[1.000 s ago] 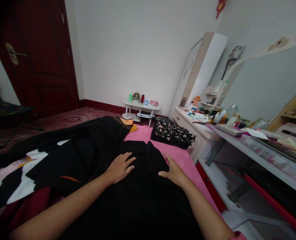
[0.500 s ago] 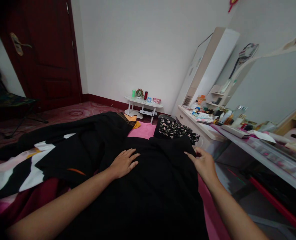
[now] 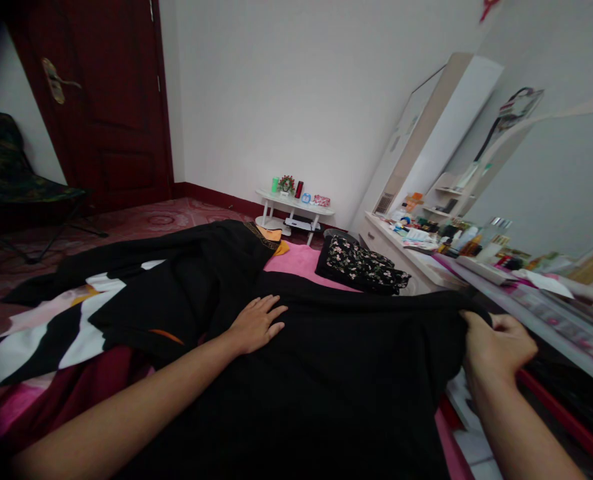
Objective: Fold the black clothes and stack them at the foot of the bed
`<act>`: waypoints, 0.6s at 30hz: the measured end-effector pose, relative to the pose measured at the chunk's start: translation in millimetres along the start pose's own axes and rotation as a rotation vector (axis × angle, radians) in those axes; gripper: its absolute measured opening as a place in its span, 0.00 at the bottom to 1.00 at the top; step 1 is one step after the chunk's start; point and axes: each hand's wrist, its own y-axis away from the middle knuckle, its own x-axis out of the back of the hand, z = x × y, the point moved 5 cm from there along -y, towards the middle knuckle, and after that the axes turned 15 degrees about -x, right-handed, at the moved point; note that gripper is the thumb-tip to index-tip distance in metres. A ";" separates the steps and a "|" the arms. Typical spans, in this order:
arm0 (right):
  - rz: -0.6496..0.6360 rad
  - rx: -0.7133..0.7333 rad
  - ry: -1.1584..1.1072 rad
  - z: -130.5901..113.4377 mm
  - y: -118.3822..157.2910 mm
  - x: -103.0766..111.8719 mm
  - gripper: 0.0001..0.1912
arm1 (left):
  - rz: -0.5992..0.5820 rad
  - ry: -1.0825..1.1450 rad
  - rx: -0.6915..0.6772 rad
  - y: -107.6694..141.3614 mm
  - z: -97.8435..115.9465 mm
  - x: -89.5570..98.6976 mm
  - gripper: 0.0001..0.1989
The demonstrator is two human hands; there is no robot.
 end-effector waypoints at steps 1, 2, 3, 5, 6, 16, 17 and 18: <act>0.011 0.012 0.029 -2.3 -2.8 3.1 0.15 | -0.003 -0.001 0.001 -0.3 0.2 0.1 0.26; 0.025 0.025 0.059 -4.5 -5.2 5.1 0.14 | -0.006 -0.003 0.000 -0.6 0.3 0.0 0.26; 0.038 0.040 0.089 -6.8 -6.2 5.5 0.13 | -0.007 -0.005 0.000 -0.9 0.3 -0.3 0.26; 0.064 0.077 0.153 -12.7 0.1 0.9 0.11 | -0.004 -0.013 -0.001 -1.3 0.1 -1.2 0.26; 0.056 0.100 0.194 -16.1 8.7 -5.1 0.11 | -0.001 -0.017 -0.001 -1.3 0.1 -1.8 0.26; -0.740 0.051 0.261 -19.6 74.3 -97.0 0.11 | 0.103 0.108 0.056 -14.9 -3.2 16.5 0.13; -0.633 0.032 0.233 -18.9 60.9 -97.1 0.14 | 0.118 0.116 0.088 -22.0 -9.6 21.2 0.11; -0.561 0.013 0.219 -18.3 51.3 -98.5 0.19 | 0.139 0.117 0.133 -30.1 -18.2 26.0 0.11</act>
